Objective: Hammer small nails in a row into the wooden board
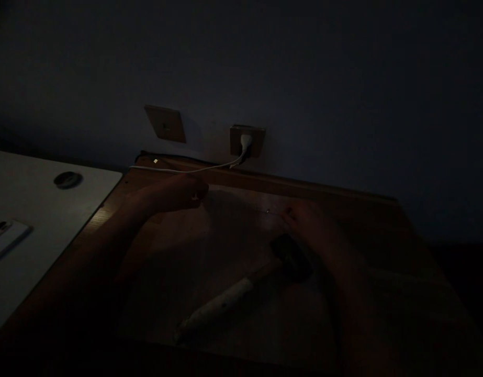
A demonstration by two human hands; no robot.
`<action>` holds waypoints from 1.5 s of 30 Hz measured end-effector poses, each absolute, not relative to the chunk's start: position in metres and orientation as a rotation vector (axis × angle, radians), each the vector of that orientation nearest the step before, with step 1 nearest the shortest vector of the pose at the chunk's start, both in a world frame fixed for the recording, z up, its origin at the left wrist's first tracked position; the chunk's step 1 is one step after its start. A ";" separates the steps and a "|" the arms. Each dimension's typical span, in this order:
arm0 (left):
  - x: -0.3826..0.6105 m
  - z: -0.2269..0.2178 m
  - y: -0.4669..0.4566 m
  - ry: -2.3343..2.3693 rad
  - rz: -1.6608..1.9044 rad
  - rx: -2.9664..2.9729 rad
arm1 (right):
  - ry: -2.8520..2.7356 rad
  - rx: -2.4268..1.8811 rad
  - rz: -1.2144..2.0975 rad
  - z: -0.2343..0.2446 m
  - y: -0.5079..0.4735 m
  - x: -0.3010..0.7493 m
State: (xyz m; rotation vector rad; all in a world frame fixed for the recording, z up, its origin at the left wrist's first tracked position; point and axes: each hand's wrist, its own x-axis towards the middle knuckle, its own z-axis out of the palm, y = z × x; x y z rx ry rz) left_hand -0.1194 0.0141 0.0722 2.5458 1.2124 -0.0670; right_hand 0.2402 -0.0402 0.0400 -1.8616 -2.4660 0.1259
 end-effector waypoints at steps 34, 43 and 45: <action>-0.111 0.060 0.014 1.144 0.088 2.627 | -2.410 -1.640 0.312 0.038 -0.040 0.213; -0.104 0.056 0.011 1.141 0.006 2.676 | -2.409 -1.655 0.276 0.038 -0.039 0.212; -0.102 0.058 0.009 1.145 -0.002 2.656 | -2.397 -1.647 0.269 0.038 -0.039 0.212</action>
